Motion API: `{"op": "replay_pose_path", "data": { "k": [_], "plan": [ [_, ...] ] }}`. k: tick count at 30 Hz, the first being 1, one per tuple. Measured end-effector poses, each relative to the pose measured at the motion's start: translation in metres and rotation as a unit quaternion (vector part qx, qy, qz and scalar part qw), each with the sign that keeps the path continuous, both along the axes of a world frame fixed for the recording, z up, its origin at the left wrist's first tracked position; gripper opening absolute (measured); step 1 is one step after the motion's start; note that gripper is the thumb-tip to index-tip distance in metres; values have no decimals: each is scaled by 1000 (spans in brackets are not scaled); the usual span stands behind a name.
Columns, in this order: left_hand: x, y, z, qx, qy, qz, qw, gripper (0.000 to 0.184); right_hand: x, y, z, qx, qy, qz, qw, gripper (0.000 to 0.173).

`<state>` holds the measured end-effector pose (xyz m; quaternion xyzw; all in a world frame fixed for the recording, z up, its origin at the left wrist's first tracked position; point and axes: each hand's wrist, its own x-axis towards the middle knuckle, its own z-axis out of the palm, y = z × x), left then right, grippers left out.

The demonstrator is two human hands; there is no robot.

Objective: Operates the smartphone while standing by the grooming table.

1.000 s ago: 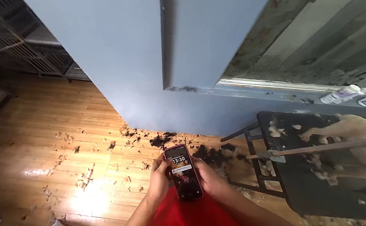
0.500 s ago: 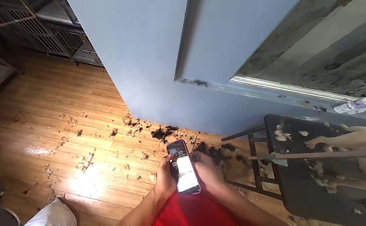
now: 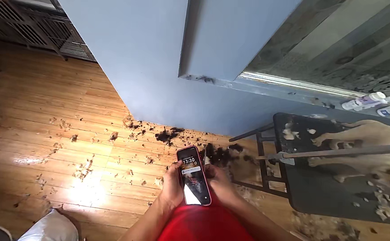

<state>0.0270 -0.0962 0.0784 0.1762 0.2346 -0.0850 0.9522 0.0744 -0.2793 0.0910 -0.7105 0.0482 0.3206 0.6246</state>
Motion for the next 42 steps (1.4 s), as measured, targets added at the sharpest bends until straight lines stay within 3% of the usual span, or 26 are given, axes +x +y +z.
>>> {"op": "replay_pose_path", "data": {
  "k": [3,7,10,17,24,31,37,42],
  "plan": [
    [5,-6,-2,-1,1,-25,1000,49,0,-7,2,32,21,-28,999,23],
    [15,-14,-6,-19,-16,-39,999,60,0,-24,5,144,94,-109,979,21],
    [27,-20,-10,-23,-14,-60,998,71,-2,-37,14,232,163,-128,950,32],
    [59,-53,-9,66,-49,-150,985,65,-14,-57,18,297,216,-160,916,65],
    [67,-104,9,109,-76,-238,962,65,-38,-92,16,430,212,-226,848,66],
    [46,-198,24,148,-78,-282,945,63,-79,-164,8,553,174,-294,760,61],
    [6,-311,47,167,-81,-315,931,60,-138,-256,21,597,77,-314,734,56],
    [-27,-397,53,188,-113,-393,893,60,-189,-326,14,601,47,-378,703,54]
  ]
}}
